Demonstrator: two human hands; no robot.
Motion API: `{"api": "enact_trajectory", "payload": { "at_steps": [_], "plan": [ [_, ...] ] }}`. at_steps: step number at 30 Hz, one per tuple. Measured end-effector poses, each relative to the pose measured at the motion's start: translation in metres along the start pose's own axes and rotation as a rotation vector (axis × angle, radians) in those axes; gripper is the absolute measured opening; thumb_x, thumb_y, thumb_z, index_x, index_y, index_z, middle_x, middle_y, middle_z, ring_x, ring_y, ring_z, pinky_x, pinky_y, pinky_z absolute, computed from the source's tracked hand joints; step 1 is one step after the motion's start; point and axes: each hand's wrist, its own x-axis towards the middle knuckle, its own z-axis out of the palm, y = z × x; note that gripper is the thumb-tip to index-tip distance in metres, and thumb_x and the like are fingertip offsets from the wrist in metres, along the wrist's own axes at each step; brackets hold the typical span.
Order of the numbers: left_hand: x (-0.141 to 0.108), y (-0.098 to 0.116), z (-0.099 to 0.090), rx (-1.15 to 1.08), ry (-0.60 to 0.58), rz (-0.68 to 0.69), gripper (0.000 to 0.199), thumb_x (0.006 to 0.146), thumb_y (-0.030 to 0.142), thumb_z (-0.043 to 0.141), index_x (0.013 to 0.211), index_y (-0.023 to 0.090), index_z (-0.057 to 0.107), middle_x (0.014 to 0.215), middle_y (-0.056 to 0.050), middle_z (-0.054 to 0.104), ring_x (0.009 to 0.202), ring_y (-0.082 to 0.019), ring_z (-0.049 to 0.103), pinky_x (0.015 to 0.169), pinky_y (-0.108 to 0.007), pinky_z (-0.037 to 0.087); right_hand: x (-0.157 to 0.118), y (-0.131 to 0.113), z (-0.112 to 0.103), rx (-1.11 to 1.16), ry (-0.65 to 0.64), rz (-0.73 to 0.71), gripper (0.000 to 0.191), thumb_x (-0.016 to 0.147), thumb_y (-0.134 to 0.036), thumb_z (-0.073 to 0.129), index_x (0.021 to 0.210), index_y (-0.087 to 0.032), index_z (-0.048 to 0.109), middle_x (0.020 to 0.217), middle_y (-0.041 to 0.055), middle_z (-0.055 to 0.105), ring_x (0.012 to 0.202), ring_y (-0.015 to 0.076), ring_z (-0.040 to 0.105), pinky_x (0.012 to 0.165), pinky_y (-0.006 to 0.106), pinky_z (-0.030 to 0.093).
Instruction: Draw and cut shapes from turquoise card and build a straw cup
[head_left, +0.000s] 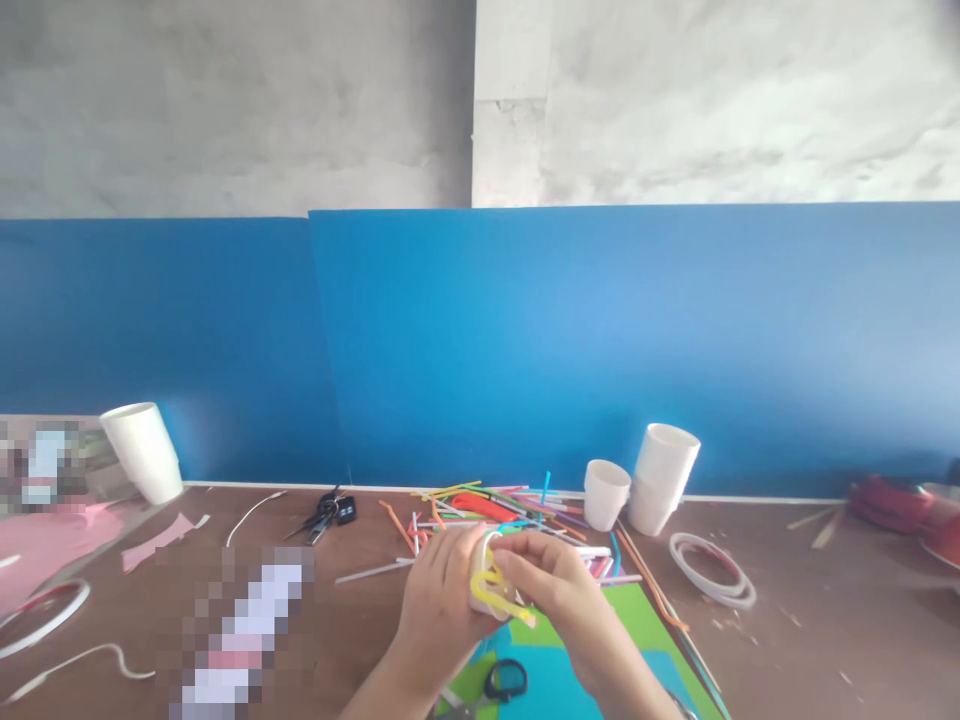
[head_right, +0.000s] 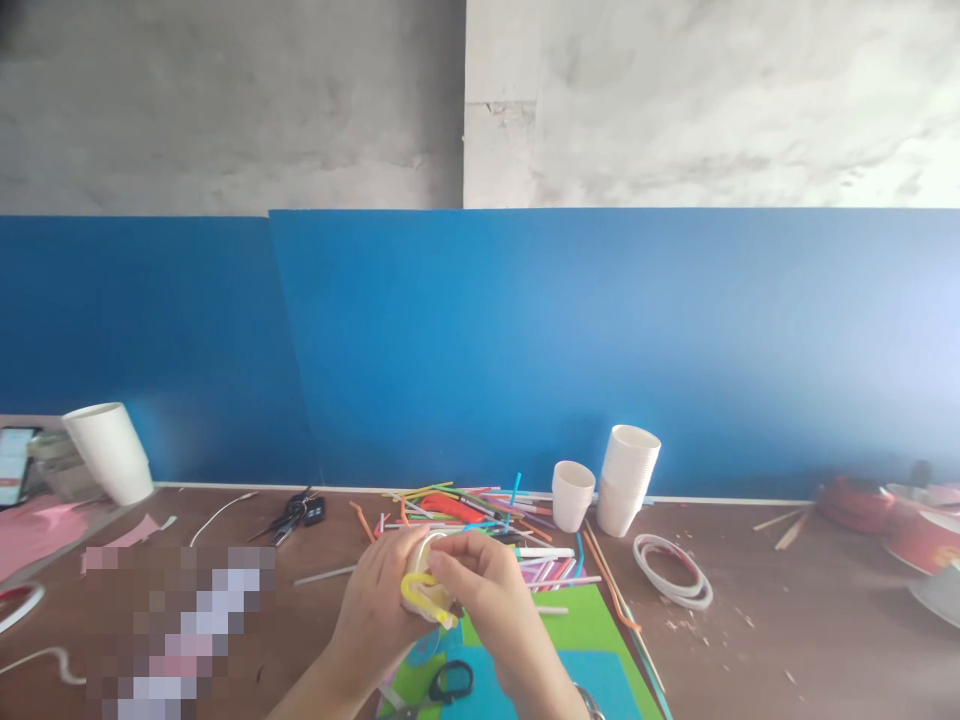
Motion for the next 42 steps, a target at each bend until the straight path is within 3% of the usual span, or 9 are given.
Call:
{"api": "enact_trajectory", "payload": {
  "at_steps": [3, 6, 12, 15, 18, 22, 28, 34, 42],
  "plan": [
    [-0.003, -0.004, 0.001, -0.038, -0.033, -0.019, 0.06, 0.081, 0.054, 0.054, 0.123, 0.014, 0.042, 0.103, -0.013, 0.062, 0.095, -0.026, 0.059, 0.082, -0.039, 0.047, -0.001, -0.004, -0.001, 0.059, -0.032, 0.011, 0.034, 0.066, -0.039, 0.075, 0.087, -0.014, 0.063, 0.061, 0.0002, 0.066, 0.053, 0.0115, 0.057, 0.051, 0.021, 0.041],
    [-0.003, -0.007, 0.003, -0.118, -0.067, -0.089, 0.064, 0.074, 0.059, 0.06, 0.119, 0.016, 0.044, 0.102, -0.012, 0.062, 0.093, -0.027, 0.06, 0.08, -0.041, 0.048, -0.001, -0.006, -0.002, 0.177, 0.031, -0.072, 0.035, 0.063, -0.033, 0.079, 0.087, -0.017, 0.059, 0.061, -0.0021, 0.064, 0.053, 0.0109, 0.055, 0.049, 0.02, 0.04],
    [0.003, -0.004, 0.0, -0.716, -0.234, -0.556, 0.073, 0.057, 0.059, 0.074, 0.113, 0.02, 0.048, 0.104, -0.008, 0.062, 0.092, -0.026, 0.06, 0.08, -0.038, 0.048, -0.002, -0.011, -0.008, 0.327, 0.115, -0.187, 0.029, 0.07, -0.037, 0.074, 0.086, -0.018, 0.059, 0.078, 0.0039, 0.068, 0.066, 0.0157, 0.06, 0.06, 0.026, 0.046],
    [0.004, -0.001, -0.001, -0.998, -0.275, -0.627, 0.075, 0.053, 0.051, 0.081, 0.113, 0.021, 0.048, 0.104, -0.006, 0.061, 0.091, -0.023, 0.059, 0.078, -0.033, 0.048, -0.002, -0.01, -0.009, 0.206, 0.065, -0.146, 0.026, 0.069, -0.036, 0.073, 0.082, -0.017, 0.061, 0.073, 0.0031, 0.067, 0.063, 0.0161, 0.06, 0.056, 0.026, 0.044],
    [0.003, -0.001, -0.002, -1.036, -0.342, -0.648, 0.077, 0.05, 0.046, 0.083, 0.113, 0.021, 0.047, 0.102, -0.004, 0.062, 0.089, -0.022, 0.059, 0.075, -0.031, 0.048, 0.0, -0.005, -0.008, -0.067, -0.004, -0.148, 0.016, 0.069, -0.028, 0.069, 0.078, -0.016, 0.064, 0.069, 0.0027, 0.068, 0.063, 0.0167, 0.061, 0.057, 0.026, 0.044],
    [0.005, 0.0, -0.006, -0.845, -0.401, -0.61, 0.075, 0.05, 0.041, 0.083, 0.113, 0.022, 0.047, 0.101, -0.004, 0.063, 0.088, -0.022, 0.059, 0.078, -0.034, 0.047, 0.003, 0.002, -0.007, -0.432, 0.088, -0.176, 0.008, 0.067, -0.018, 0.059, 0.072, -0.016, 0.065, 0.064, 0.0022, 0.068, 0.06, 0.0167, 0.06, 0.056, 0.026, 0.043],
    [0.004, 0.002, -0.007, -0.574, -0.374, -0.429, 0.067, 0.057, 0.037, 0.075, 0.115, 0.023, 0.047, 0.11, -0.007, 0.061, 0.1, -0.026, 0.058, 0.086, -0.039, 0.046, 0.001, 0.003, -0.001, -0.727, 0.224, -0.242, 0.011, 0.067, -0.023, 0.058, 0.063, -0.02, 0.067, 0.063, 0.0017, 0.068, 0.058, 0.0174, 0.057, 0.055, 0.027, 0.039],
    [0.001, 0.0, -0.006, -0.446, -0.385, -0.33, 0.07, 0.058, 0.037, 0.072, 0.119, 0.021, 0.043, 0.115, -0.01, 0.06, 0.103, -0.028, 0.058, 0.086, -0.041, 0.047, 0.003, 0.005, 0.001, -0.73, 0.233, -0.234, 0.015, 0.07, -0.029, 0.058, 0.065, -0.02, 0.069, 0.059, 0.0018, 0.065, 0.054, 0.0166, 0.054, 0.054, 0.027, 0.039],
    [-0.009, -0.006, 0.002, -0.296, -0.364, -0.139, 0.07, 0.072, 0.04, 0.06, 0.133, 0.018, 0.032, 0.122, -0.013, 0.057, 0.111, -0.028, 0.055, 0.091, -0.043, 0.044, 0.008, 0.017, 0.008, -0.584, 0.273, -0.273, 0.017, 0.069, -0.024, 0.056, 0.062, -0.017, 0.07, 0.061, 0.0028, 0.063, 0.057, 0.0165, 0.053, 0.054, 0.026, 0.041]
  ]
}}
